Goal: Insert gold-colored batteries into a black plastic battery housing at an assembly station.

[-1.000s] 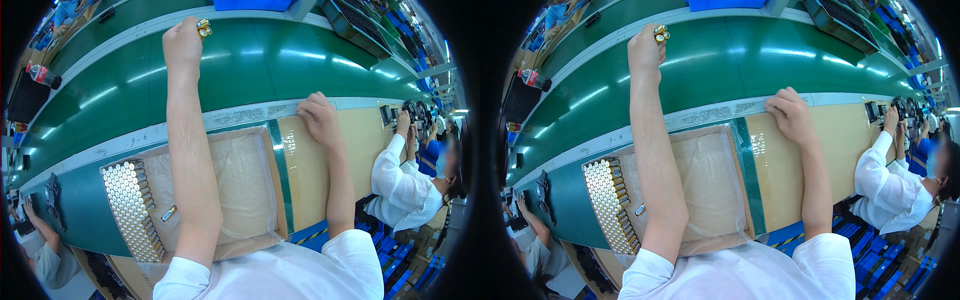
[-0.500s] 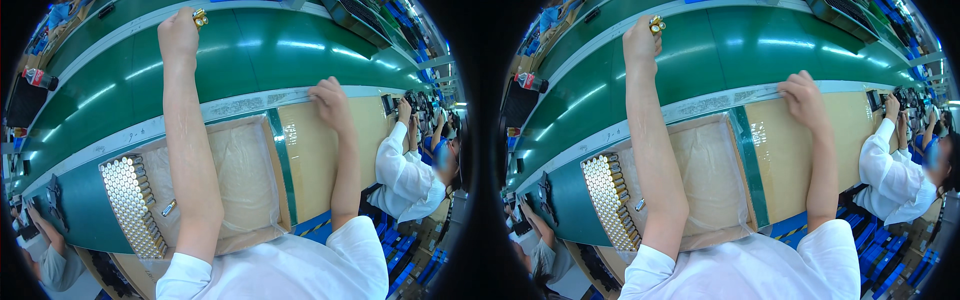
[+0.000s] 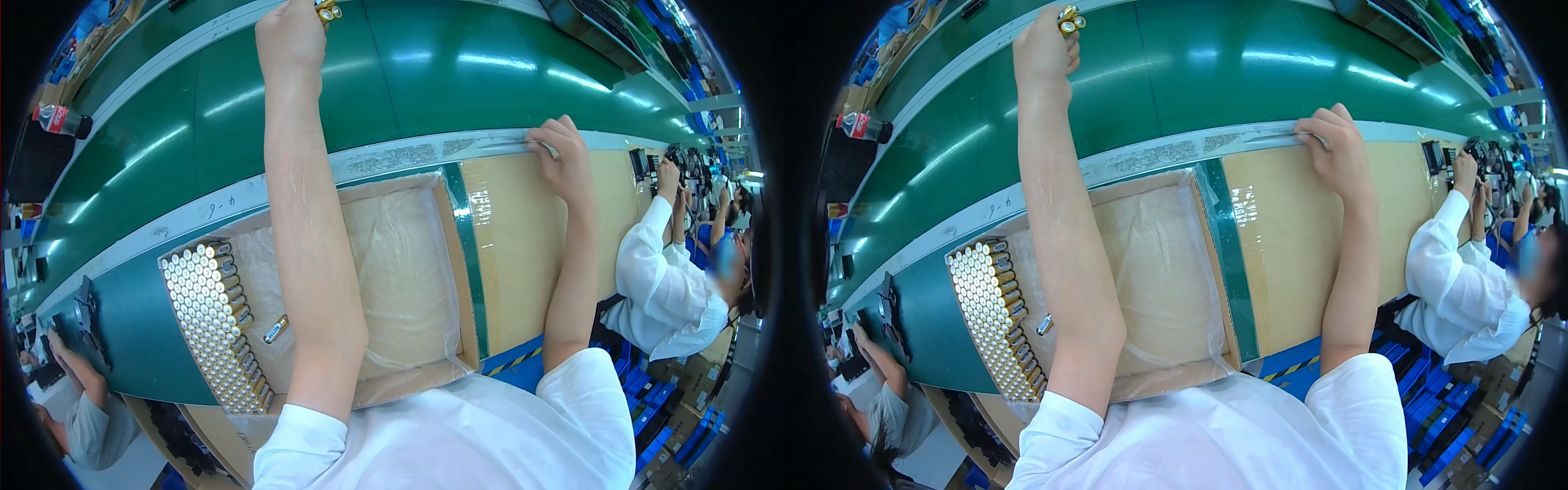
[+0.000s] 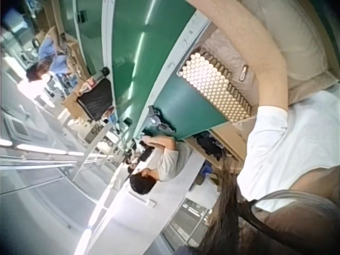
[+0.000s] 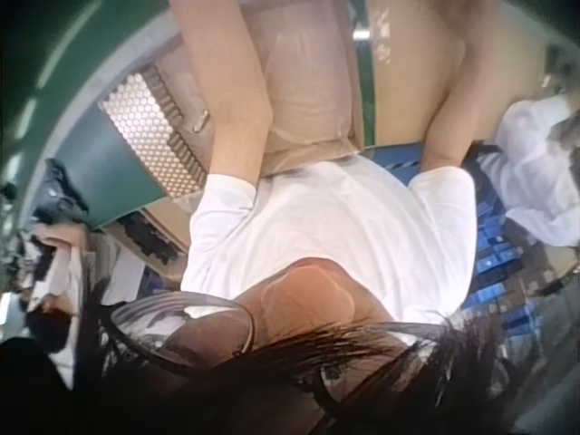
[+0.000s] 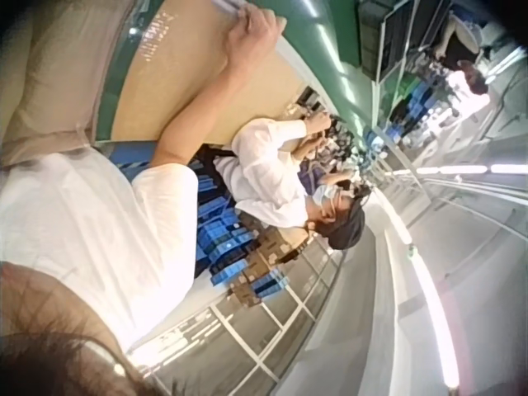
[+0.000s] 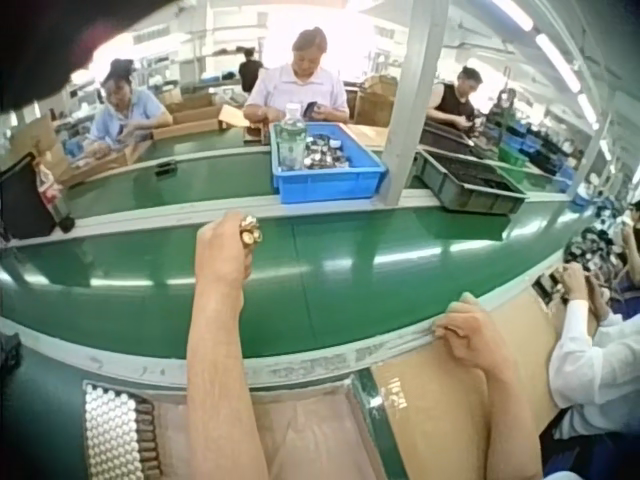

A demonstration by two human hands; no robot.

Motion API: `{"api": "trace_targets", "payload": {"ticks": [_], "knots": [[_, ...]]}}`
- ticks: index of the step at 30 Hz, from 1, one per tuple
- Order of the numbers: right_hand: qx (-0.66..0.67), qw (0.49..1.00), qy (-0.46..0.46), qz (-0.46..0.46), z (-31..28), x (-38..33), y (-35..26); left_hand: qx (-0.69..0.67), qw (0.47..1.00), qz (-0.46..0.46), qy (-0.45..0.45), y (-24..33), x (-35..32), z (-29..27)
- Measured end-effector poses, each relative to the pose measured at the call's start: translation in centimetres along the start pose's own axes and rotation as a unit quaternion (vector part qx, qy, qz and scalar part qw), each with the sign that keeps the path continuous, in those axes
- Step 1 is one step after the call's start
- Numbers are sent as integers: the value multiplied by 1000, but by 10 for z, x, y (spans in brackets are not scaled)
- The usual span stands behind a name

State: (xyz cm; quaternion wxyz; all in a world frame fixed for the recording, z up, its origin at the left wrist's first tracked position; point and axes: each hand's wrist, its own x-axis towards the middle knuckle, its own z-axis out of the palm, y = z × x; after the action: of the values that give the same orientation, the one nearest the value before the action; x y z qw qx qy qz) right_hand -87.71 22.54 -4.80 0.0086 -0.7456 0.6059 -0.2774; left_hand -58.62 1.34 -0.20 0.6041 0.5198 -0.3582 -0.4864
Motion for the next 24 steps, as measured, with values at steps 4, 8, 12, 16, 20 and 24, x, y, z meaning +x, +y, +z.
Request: {"api": "trace_targets", "payload": {"ticks": [4, 8, 12, 16, 20, 24], "knots": [[10, 1000, 12, 0, 13, 9, -17, -10, 1000, 4, 4, 5, 1, -1], [27, 999, -8, -23, 19, 6, -30, 31, 999, 1, -8, 6, -9, -2], [-41, 996, -28, 73, -2, 5, -18, -22, 999, 22, -22, 16, -22, -11], [26, 1000, 12, 9, 13, 1, -12, -13, 1000, 10, -16, 22, -26, -10], [1, 1000, 5, 3, 19, -6, -7, -5, 999, 6, -45, 16, -23, -13], [-35, 999, -5, -7, 4, -4, 0, -15, 998, 14, -56, 14, -16, -19]]}}
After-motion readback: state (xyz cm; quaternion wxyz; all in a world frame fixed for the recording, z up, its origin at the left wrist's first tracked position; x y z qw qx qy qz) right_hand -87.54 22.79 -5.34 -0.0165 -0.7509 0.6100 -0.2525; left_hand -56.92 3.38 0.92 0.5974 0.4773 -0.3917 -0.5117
